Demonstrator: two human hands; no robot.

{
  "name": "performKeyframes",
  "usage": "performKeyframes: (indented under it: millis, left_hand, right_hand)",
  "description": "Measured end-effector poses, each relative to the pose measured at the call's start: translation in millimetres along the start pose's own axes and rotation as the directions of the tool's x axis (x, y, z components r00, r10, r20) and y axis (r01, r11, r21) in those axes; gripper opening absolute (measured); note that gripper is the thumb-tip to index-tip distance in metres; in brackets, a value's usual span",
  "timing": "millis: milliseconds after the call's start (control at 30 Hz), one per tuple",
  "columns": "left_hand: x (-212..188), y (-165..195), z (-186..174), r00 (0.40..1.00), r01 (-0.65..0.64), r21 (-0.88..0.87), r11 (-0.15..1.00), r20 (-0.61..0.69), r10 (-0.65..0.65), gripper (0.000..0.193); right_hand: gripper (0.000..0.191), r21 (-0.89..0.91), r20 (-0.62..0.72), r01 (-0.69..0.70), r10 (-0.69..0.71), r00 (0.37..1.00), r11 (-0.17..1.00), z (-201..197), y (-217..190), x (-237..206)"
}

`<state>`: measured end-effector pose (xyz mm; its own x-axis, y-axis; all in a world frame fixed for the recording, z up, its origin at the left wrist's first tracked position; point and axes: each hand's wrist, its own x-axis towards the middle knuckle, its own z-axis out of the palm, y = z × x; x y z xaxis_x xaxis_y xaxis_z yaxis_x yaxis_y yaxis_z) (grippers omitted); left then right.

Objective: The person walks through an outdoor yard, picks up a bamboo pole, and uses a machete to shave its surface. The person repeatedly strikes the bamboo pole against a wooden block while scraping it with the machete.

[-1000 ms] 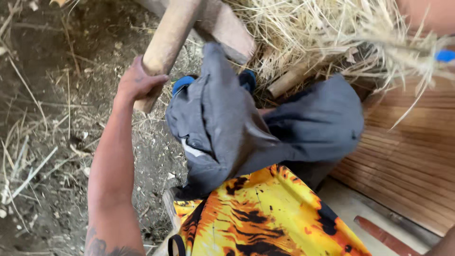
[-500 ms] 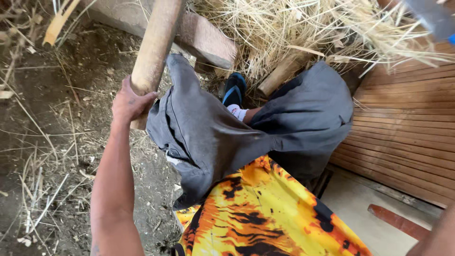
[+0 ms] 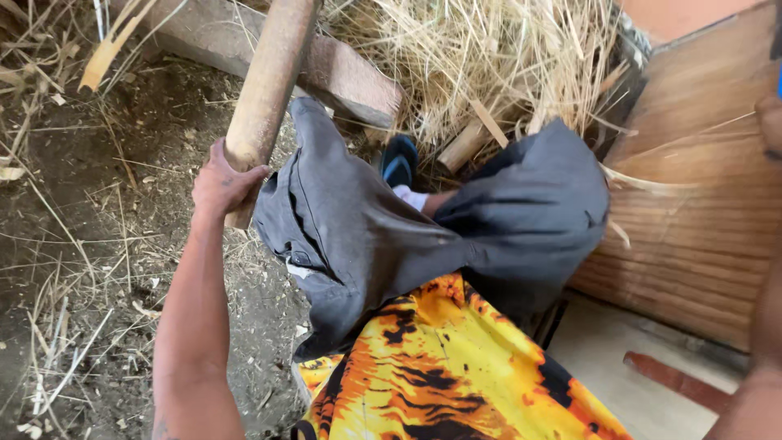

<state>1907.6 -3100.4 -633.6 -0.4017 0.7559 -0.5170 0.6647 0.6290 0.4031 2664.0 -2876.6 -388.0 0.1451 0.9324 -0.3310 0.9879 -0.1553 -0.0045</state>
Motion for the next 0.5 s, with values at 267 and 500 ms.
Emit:
performKeyframes:
  millis: [267, 500]
  left_hand:
    - [5, 0, -2, 0.999, 0.032, 0.027, 0.999, 0.031, -0.033, 0.119]
    - [-5, 8, 2, 1.0, 0.015, 0.056, 0.998, -0.018, -0.014, 0.116]
  right_hand:
    - [0.043, 0.031, -0.024, 0.08, -0.08, 0.997, 0.996, -9, -43, 27]
    - [0.042, 0.057, -0.048, 0.123, -0.121, 0.992, 0.991, -10, -87, 31]
